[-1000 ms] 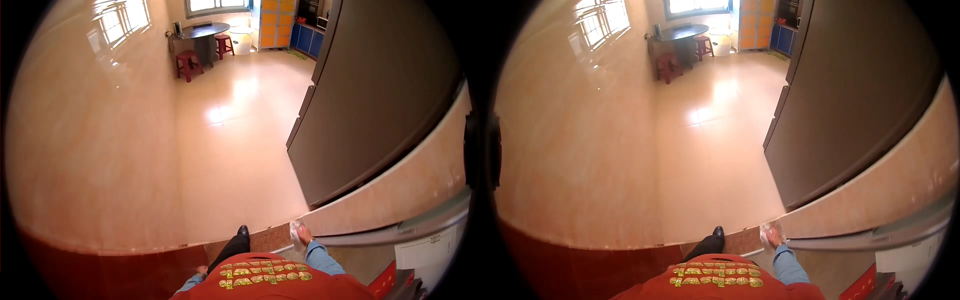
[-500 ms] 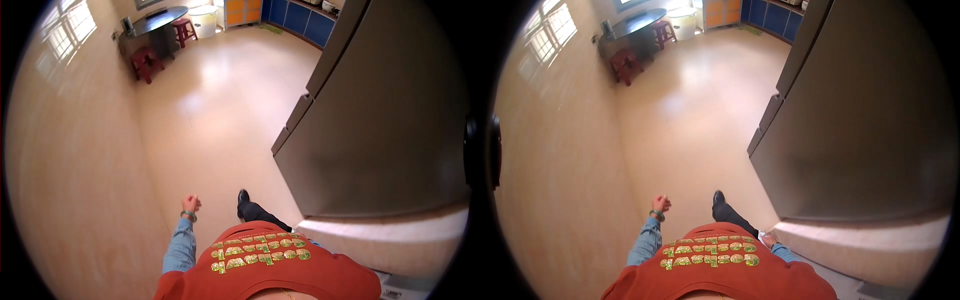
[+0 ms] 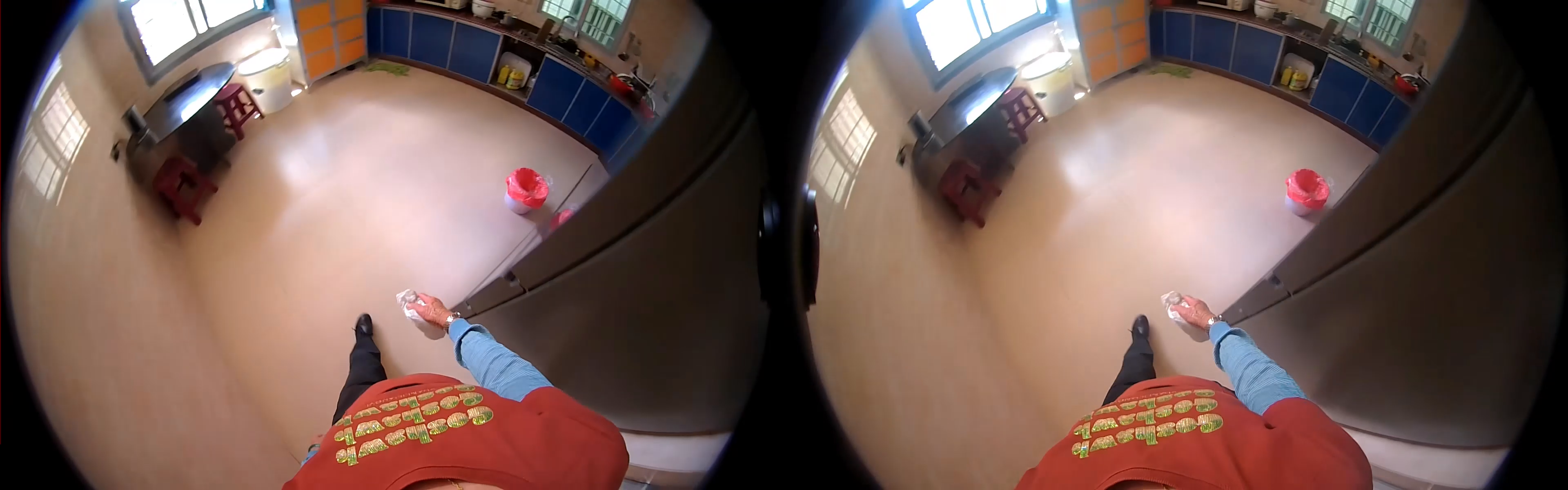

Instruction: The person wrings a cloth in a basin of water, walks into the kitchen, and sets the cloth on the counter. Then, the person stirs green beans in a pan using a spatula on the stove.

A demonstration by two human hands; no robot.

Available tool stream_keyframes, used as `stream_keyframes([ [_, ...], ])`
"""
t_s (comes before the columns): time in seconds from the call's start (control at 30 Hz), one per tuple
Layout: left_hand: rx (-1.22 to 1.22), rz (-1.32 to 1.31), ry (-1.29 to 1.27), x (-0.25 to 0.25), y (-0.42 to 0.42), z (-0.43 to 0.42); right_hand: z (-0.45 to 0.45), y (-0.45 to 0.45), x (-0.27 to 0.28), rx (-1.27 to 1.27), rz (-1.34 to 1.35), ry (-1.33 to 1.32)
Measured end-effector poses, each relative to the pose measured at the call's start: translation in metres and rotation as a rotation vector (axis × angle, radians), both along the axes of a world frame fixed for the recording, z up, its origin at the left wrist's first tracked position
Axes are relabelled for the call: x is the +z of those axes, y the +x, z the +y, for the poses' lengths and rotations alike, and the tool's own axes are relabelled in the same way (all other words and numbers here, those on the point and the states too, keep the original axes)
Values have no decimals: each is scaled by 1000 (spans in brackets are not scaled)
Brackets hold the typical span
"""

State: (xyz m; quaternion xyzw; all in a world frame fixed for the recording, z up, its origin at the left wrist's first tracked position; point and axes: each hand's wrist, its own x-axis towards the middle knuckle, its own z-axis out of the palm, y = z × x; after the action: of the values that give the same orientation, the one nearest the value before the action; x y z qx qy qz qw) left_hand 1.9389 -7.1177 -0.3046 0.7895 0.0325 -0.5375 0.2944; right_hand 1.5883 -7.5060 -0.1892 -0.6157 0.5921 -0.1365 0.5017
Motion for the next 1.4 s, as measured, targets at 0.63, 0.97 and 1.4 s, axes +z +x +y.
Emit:
stream_keyframes([
  [0.63,-428,2,-464,57,11,-777,-153,-146,-174,-590,109,301],
  [0.97,-830,100,-133,-25,-44,-873,-400,-221,-78,-675,29,164],
  [1.4,-565,1035,197,-85,-173,-1284,-574,-351,-73,-886,139,-20],
])
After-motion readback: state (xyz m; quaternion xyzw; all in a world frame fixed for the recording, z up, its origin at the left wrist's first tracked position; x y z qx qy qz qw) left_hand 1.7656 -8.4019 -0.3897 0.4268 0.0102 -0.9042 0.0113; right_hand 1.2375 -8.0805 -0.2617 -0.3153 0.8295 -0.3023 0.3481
